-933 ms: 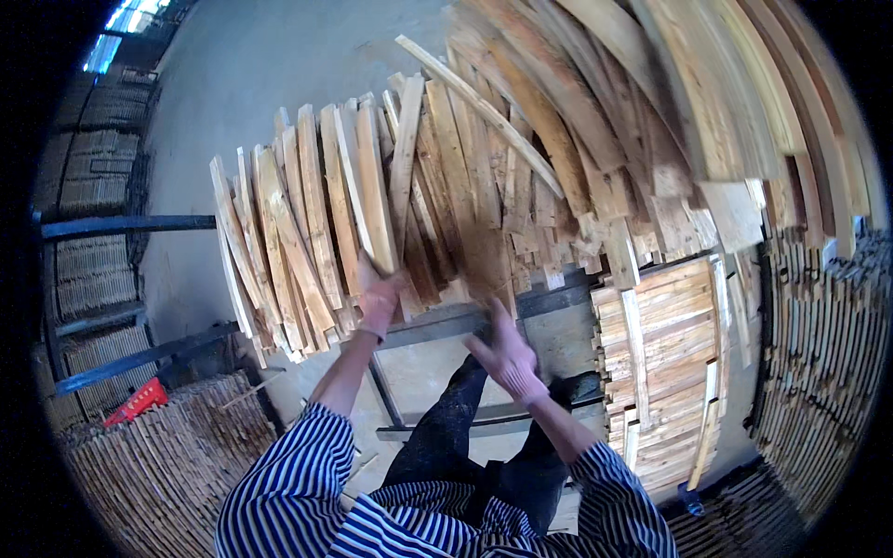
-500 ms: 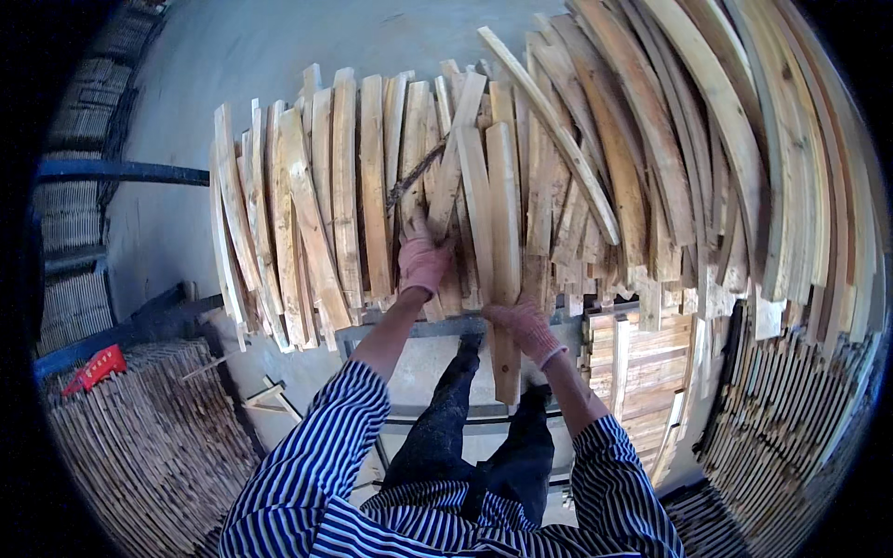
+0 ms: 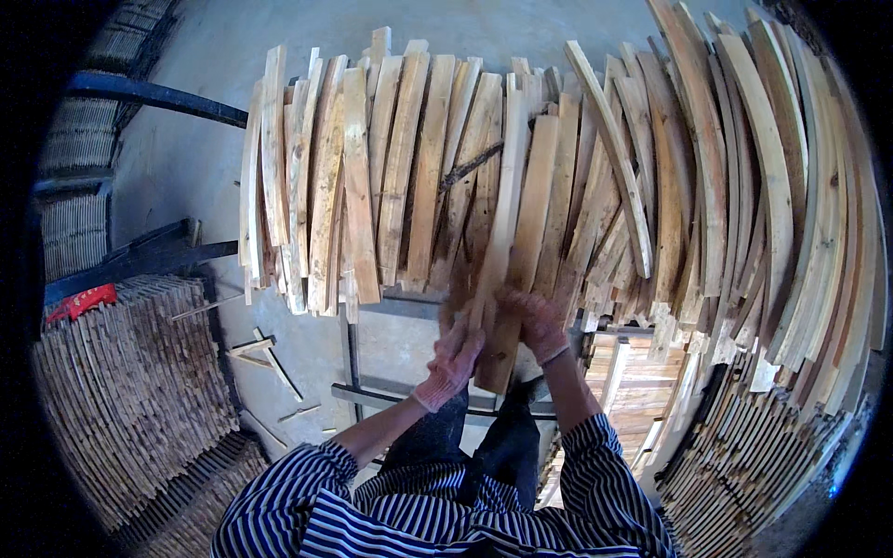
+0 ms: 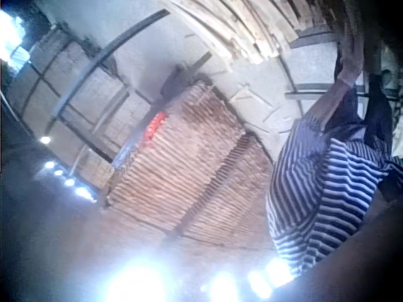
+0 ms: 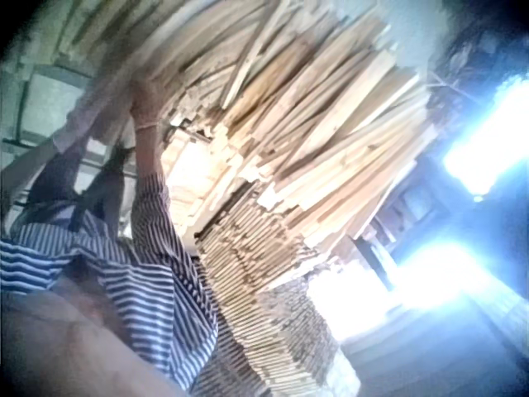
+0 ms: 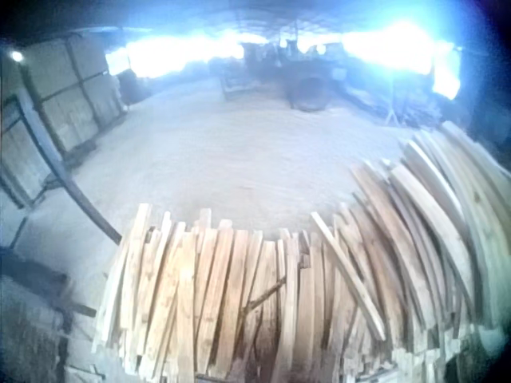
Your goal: The person repeatedly picks up bundles of thin wooden planks from a pile on the floor and stacks them onto a metal rack. They wear pink gloves and handle the wood by hand, aligning the planks as they place them on the rack.
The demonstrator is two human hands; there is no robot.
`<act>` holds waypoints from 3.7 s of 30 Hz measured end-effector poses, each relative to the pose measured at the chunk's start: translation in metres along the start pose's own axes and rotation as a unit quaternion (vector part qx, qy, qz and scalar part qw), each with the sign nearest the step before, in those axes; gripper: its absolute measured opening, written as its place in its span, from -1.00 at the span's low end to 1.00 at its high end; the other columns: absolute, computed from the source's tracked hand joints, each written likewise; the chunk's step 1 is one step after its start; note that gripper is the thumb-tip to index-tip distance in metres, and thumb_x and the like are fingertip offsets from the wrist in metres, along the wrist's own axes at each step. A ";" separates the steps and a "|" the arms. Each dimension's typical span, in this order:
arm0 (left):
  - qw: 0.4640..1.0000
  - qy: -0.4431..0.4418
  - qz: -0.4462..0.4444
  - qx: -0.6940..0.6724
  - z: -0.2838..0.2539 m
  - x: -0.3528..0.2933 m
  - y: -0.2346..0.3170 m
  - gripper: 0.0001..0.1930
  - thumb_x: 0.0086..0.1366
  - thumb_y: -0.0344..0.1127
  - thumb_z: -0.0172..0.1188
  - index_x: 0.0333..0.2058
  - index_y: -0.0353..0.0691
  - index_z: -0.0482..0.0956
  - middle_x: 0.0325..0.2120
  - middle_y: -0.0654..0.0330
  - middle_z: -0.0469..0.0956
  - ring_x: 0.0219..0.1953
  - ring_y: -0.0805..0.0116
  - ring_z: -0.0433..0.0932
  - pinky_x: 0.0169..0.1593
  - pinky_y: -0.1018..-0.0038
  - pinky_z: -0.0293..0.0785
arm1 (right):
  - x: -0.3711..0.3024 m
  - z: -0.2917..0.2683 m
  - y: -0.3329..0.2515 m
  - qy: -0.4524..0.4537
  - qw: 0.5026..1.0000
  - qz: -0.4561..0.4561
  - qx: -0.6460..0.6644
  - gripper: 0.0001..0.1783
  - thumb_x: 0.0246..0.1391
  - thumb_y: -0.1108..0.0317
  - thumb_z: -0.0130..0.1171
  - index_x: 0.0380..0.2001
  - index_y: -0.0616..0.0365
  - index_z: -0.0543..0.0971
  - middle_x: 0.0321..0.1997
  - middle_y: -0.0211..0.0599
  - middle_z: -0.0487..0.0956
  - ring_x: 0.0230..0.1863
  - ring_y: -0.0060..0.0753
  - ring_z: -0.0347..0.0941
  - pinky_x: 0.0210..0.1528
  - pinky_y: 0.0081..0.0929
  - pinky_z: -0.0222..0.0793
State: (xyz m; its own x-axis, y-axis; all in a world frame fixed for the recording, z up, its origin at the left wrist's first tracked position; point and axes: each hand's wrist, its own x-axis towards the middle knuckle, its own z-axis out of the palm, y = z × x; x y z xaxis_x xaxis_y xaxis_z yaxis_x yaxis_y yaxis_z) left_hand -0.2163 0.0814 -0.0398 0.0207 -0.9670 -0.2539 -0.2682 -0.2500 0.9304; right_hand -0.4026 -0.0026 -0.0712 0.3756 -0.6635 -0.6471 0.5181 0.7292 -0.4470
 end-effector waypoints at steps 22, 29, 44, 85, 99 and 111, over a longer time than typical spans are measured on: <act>0.929 0.068 -0.064 0.359 -0.095 0.129 0.006 -0.36 0.37 0.01 0.17 0.26 -0.30 0.38 0.21 -0.12 0.46 0.11 -0.26 0.51 0.18 0.01 0.44 | 0.135 0.100 0.003 -0.041 0.979 -0.047 -0.192 -0.21 0.08 0.36 0.36 0.36 0.18 0.29 0.11 -0.26 0.55 0.01 -0.39 0.51 0.05 -0.38 0.51; 0.855 0.267 -0.290 0.338 -0.129 0.142 -0.019 0.09 0.15 0.52 0.20 0.39 -0.27 0.24 0.36 -0.24 0.26 0.35 -0.21 0.30 0.38 0.04 0.26 | 0.141 0.141 0.038 0.014 0.906 -0.179 -0.383 0.27 0.01 0.16 0.52 0.56 0.04 -0.15 0.20 -0.16 0.49 0.18 -0.20 0.45 0.29 -0.30 0.39; 0.933 0.158 -0.195 0.257 -0.065 0.153 0.029 -0.10 0.19 0.28 0.33 0.24 -0.41 0.40 0.11 -0.24 0.52 0.17 -0.17 0.50 0.22 0.15 0.42 | 0.122 0.061 -0.026 0.010 0.992 0.090 -0.087 -0.50 0.23 0.20 0.37 0.15 0.22 0.57 0.03 -0.29 0.68 -0.02 -0.43 0.61 0.06 -0.33 0.58; 0.669 -0.633 0.347 0.178 0.332 -0.052 0.194 -0.54 0.41 -0.09 0.24 0.18 -0.17 0.50 0.09 0.10 0.56 0.15 0.24 0.53 0.25 0.26 0.44 | -0.461 -0.185 -0.028 0.346 0.840 -0.394 -0.137 -0.05 -0.30 0.18 0.73 0.22 0.13 0.50 0.18 -0.24 0.60 0.17 -0.36 0.52 0.23 -0.30 0.45; 0.695 -0.711 -0.106 -0.020 0.658 -0.080 -0.126 -0.57 0.46 -0.15 0.16 0.19 -0.23 0.51 0.05 0.10 0.61 0.15 0.21 0.55 0.24 0.27 0.45 | -0.459 -0.491 0.123 0.443 0.809 -0.375 0.089 0.01 -0.14 0.22 0.57 0.37 0.18 0.28 0.18 -0.04 0.57 0.19 -0.13 0.53 0.27 -0.34 0.44; 0.679 -0.727 0.064 0.082 0.700 -0.277 0.046 -0.39 0.18 -0.23 0.53 0.16 -0.24 0.53 -0.03 0.15 0.63 -0.07 0.32 0.63 -0.02 0.41 0.62 | -0.557 -0.498 0.166 0.595 0.647 -0.451 0.153 0.07 -0.02 -0.16 0.47 0.41 0.22 0.30 0.27 0.03 0.51 0.36 -0.15 0.38 0.41 -0.29 0.24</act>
State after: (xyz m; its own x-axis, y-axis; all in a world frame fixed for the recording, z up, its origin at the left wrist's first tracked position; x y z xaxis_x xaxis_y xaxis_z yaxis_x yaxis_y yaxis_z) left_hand -0.9088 0.3716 -0.1124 -0.9534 0.1192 -0.2772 -0.2842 -0.0453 0.9577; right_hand -0.9089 0.5711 -0.0928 -0.9498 -0.0648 -0.3061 0.3096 -0.0528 -0.9494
